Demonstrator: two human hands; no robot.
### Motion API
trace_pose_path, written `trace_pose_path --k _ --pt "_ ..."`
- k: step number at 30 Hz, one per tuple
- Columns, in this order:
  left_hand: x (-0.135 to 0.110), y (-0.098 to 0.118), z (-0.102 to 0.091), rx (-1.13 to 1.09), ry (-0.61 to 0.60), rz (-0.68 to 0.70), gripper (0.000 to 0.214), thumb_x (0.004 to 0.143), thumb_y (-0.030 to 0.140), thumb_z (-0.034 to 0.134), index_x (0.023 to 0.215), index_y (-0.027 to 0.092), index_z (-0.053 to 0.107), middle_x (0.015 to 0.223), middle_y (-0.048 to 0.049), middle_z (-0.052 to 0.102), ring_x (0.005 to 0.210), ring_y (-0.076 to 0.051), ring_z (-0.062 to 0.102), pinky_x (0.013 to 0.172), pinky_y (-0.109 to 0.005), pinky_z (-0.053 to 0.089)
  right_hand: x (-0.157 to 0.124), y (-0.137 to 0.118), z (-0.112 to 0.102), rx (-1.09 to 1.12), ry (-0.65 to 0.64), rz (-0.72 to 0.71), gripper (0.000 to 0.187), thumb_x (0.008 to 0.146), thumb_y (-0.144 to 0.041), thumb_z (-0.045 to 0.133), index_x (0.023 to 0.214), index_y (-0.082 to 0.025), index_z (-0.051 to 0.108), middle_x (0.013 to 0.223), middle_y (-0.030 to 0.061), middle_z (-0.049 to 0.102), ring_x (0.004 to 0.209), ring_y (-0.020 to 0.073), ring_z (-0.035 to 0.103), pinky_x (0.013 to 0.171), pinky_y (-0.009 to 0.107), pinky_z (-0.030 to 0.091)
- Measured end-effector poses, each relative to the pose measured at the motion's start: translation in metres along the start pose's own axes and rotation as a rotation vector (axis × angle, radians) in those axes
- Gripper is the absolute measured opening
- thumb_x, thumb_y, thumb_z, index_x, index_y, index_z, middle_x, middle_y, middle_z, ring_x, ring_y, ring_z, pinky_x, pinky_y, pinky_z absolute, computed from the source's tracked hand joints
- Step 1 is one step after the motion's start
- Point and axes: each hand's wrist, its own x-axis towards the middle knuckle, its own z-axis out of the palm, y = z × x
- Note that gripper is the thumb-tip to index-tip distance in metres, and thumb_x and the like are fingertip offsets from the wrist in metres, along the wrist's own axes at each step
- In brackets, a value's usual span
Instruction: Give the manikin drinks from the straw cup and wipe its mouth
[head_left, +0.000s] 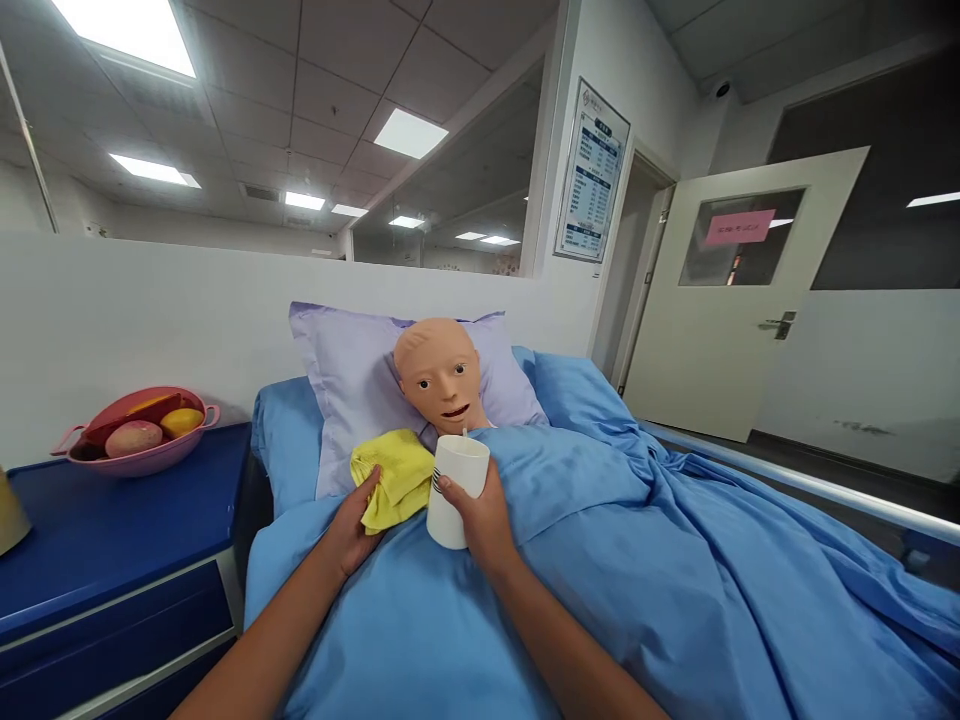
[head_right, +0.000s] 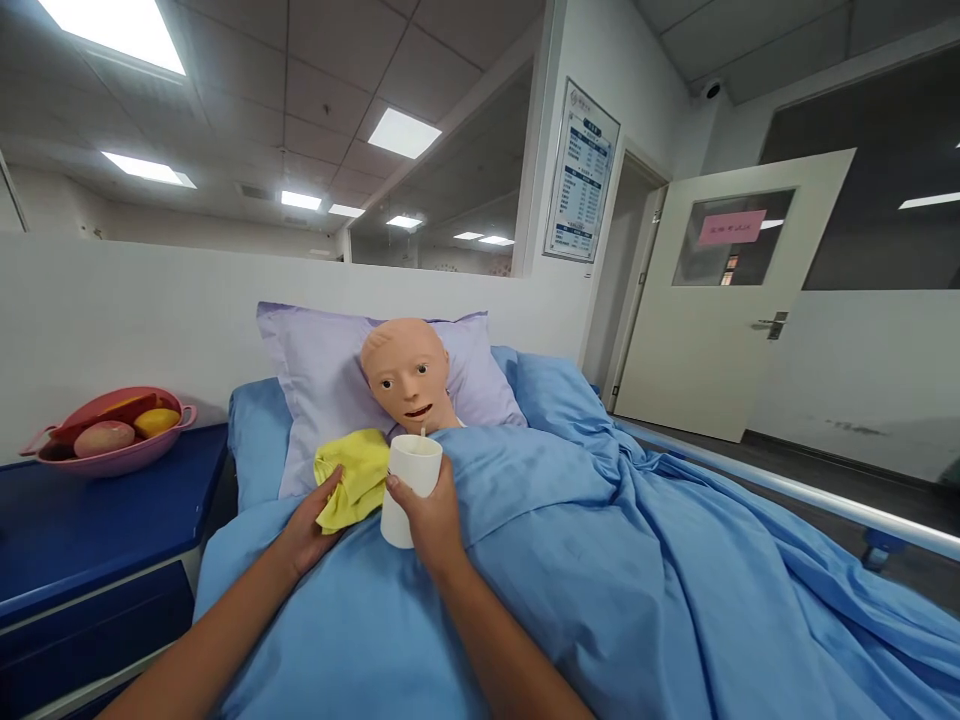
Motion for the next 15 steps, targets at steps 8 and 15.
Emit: trace_pose_path --k 8,15 --pt "-0.0041 -0.0044 -0.0002 0.021 -0.047 -0.006 0.052 0.094 0.033 0.053 0.14 0.009 0.047 0.13 -0.014 0.065 0.123 -0.026 0.059 0.115 -0.039 0.038 0.0039 0.0005 -0.0002 0.055 -0.006 0.029 0.062 0.066 -0.05 0.081 0.114 -0.022 0.053 0.096 0.0026 0.066 0.082 0.0215 0.065 0.069 0.035 0.055" --pt "-0.0035 -0.0049 -0.0005 0.03 -0.036 -0.009 0.05 0.094 0.032 0.054 0.138 0.01 0.049 0.127 -0.0141 0.066 0.122 -0.026 0.06 0.112 -0.04 0.042 0.0047 -0.0014 0.0004 0.058 0.003 0.034 0.064 0.067 -0.051 0.081 0.116 -0.021 0.053 0.096 0.0034 0.067 0.082 0.0225 0.066 0.067 0.035 0.056"
